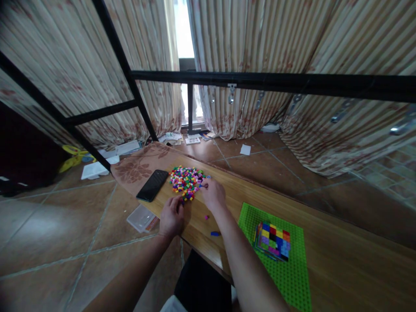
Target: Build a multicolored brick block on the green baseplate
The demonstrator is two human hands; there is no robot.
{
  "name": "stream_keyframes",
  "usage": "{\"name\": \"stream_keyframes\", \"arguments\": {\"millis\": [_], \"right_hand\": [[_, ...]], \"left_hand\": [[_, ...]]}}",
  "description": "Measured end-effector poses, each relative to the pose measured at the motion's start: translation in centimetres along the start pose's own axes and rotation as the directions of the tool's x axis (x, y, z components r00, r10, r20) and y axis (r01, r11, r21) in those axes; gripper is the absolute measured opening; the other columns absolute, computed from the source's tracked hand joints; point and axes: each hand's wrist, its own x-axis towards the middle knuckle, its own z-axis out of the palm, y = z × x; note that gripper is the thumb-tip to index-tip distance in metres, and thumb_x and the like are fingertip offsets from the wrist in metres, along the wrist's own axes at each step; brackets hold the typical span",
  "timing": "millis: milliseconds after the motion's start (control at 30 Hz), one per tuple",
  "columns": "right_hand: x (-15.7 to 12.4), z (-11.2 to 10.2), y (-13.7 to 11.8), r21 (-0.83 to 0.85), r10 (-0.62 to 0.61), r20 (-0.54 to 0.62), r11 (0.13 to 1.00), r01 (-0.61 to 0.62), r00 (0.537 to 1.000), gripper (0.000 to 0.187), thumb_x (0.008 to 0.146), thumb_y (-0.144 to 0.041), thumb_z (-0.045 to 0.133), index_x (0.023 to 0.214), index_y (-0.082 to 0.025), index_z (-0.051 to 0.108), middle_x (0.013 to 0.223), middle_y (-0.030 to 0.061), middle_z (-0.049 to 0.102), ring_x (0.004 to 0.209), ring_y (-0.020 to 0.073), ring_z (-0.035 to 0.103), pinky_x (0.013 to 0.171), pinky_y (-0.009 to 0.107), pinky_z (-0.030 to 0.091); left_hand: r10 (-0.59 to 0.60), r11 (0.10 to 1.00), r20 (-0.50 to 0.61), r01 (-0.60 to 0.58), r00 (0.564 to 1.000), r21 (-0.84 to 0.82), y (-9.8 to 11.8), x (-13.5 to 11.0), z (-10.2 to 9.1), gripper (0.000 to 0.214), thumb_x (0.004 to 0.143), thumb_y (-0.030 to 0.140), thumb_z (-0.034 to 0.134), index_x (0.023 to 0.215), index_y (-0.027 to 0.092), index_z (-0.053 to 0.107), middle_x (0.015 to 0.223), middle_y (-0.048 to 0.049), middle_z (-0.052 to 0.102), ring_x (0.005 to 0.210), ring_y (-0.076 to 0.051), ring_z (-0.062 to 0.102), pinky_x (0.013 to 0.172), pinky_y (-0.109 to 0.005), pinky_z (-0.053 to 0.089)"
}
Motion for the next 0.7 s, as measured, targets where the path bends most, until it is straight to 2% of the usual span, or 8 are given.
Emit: {"name": "stream_keyframes", "arguments": {"millis": [100, 267, 533, 700], "right_hand": [[-3.4, -1.3, 2.6, 0.133, 0.06, -0.132, 0.99, -0.042, 0.989, 0.015, 0.082, -0.023, 0.058, 0.087, -0.023, 0.072, 0.09, 0.0019, 0.074, 0.08, 0.0157, 0.067, 0.074, 0.026, 0.047], [-7.8, -2.8, 5.3, 0.024, 0.113, -0.206, 0.994, -0.111, 0.972, 0.016, 0.082, -0.02, 0.056, 0.088, -0.021, 0.071, 0.09, 0.0046, 0.074, 0.085, 0.0182, 0.067, 0.077, 0.028, 0.047], [-9.9, -2.2, 5.5, -0.177, 0.165, -0.136, 0.966, -0.188, 0.977, 0.016, 0.085, -0.017, 0.054, 0.087, -0.021, 0.07, 0.092, 0.004, 0.072, 0.082, 0.017, 0.066, 0.072, 0.026, 0.042], [-10.7, -1.9, 5.2, -0.175, 0.187, -0.076, 0.964, -0.198, 0.979, 0.021, 0.09, -0.028, 0.051, 0.087, -0.023, 0.071, 0.084, 0.0026, 0.073, 0.075, 0.016, 0.066, 0.065, 0.025, 0.038]], "left_hand": [[-0.005, 1.0, 0.012, 0.005, 1.0, -0.002, 0.0, 0.0, 0.0, 0.033, 0.086, 0.018, 0.048, 0.116, 0.02, 0.061, 0.106, -0.0077, 0.063, 0.1, -0.021, 0.06, 0.092, -0.035, 0.049], [-0.017, 1.0, 0.02, 0.017, 1.0, -0.002, 0.2, 0.1, -0.2, 0.032, 0.087, 0.02, 0.047, 0.116, 0.019, 0.061, 0.106, -0.0086, 0.063, 0.101, -0.022, 0.06, 0.091, -0.036, 0.049], [-0.019, 1.0, 0.041, 0.019, 0.999, -0.001, 0.6, 0.3, -0.5, 0.033, 0.086, 0.019, 0.045, 0.115, 0.019, 0.061, 0.108, -0.009, 0.063, 0.101, -0.023, 0.06, 0.091, -0.038, 0.049], [-0.019, 1.0, 0.038, 0.019, 0.999, 0.003, 0.7, 0.3, -0.6, 0.033, 0.086, 0.019, 0.046, 0.115, 0.02, 0.061, 0.106, -0.0089, 0.063, 0.1, -0.023, 0.06, 0.091, -0.038, 0.049]]}}
